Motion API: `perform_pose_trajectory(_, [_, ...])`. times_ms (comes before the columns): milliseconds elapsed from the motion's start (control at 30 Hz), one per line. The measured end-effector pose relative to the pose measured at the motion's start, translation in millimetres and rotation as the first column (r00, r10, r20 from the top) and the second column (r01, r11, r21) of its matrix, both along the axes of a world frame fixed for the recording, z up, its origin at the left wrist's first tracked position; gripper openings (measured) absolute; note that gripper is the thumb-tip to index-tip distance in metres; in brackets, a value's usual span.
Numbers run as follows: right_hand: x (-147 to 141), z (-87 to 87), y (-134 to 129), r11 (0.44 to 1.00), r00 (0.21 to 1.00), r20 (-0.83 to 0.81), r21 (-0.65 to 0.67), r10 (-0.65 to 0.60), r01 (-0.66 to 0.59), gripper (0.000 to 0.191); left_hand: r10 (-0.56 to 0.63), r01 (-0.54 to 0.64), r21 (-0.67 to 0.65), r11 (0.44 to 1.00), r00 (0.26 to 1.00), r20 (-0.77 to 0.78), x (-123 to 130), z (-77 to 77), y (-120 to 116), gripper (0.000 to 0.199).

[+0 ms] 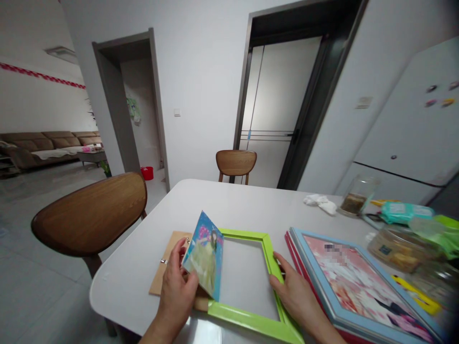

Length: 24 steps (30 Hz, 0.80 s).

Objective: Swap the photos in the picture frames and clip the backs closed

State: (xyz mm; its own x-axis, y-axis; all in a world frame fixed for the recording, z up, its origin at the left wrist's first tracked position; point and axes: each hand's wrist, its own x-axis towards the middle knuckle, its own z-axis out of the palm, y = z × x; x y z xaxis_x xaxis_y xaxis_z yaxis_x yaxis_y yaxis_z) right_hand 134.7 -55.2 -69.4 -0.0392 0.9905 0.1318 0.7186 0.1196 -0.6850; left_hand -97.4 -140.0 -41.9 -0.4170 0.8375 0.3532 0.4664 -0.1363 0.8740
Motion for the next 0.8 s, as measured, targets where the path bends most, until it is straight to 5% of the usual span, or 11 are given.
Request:
perform_pose_trajectory(233, [-0.1, -13.0, 0.0, 0.991, 0.946, 0.323, 0.121, 0.023, -0.066, 0.051, -0.049, 0.032, -0.199, 0.98, 0.996, -0.08, -24.1, -27.7, -11.1, 0.05])
perform_pose_trajectory(533, [1.5, -16.3, 1.1, 0.983, 0.922, 0.384, 0.146, 0.049, -0.113, 0.046, -0.082, -0.028, -0.243, 0.97, 0.899, -0.431, -28.3, -24.0, -6.7, 0.047])
perform_pose_trajectory(700, [-10.6, -12.9, -5.5, 0.95, 0.968, 0.249, 0.296, 0.025, -0.1, 0.038, -0.061, -0.033, -0.18, 0.983, 0.868, -0.493, -33.6, -25.6, -8.1, 0.047])
perform_pose_trajectory(800, [-31.9, -6.2, -11.2, 0.971, 0.986, -0.014, 0.181, 0.164, -0.158, 0.039, -0.129, 0.068, -0.129, 0.989, 0.823, -0.553, -28.7, -26.9, -9.1, 0.05])
